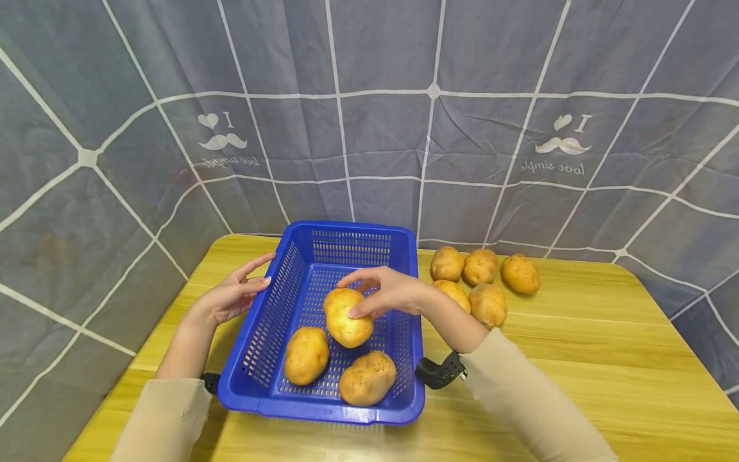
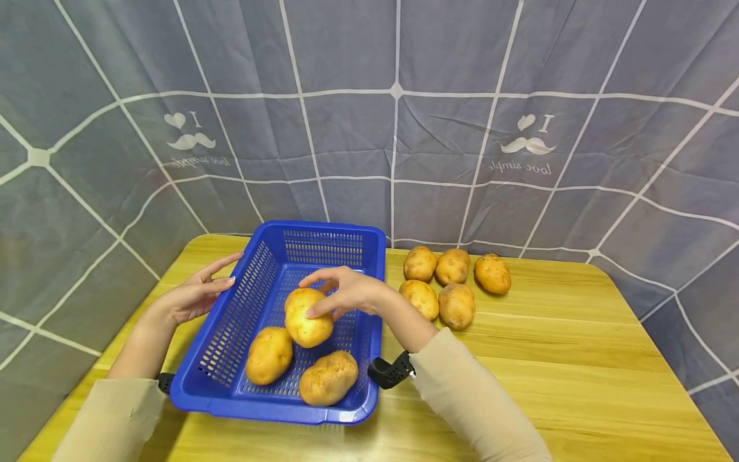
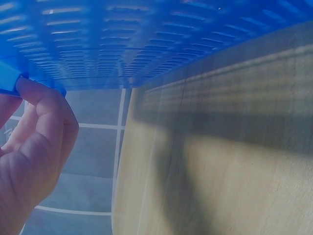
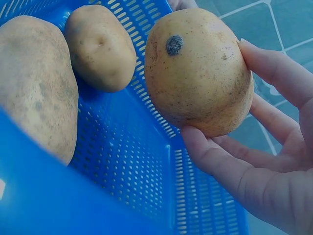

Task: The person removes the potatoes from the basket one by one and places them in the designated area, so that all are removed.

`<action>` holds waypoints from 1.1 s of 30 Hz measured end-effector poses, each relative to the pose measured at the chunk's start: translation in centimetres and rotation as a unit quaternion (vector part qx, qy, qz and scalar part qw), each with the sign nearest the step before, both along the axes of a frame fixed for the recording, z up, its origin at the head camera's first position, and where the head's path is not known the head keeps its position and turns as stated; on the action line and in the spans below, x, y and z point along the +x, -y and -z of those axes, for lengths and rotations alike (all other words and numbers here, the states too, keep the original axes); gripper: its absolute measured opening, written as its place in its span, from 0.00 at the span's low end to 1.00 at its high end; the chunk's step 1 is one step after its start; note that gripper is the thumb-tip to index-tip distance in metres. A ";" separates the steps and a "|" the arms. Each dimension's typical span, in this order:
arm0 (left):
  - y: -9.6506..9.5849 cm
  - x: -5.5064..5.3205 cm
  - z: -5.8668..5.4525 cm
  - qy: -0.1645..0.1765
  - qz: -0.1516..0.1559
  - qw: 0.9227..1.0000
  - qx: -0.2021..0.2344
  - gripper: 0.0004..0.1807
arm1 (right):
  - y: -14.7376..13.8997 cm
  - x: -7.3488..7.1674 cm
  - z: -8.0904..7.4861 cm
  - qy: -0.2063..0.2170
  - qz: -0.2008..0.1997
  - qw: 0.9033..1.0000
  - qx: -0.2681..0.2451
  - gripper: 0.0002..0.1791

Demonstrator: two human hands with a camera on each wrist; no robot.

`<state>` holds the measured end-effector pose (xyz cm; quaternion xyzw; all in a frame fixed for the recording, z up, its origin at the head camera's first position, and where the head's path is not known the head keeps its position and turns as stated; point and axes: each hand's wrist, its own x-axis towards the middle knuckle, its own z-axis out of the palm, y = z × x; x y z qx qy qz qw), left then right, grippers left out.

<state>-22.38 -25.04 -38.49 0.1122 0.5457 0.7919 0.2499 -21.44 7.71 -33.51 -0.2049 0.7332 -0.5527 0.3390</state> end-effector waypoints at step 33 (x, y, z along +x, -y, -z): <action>0.0 0.2 0.0 -0.002 0.001 1.000 0.000 0.26 | -7.4 1.3 -1.4 -0.070 0.028 0.997 -0.005 0.31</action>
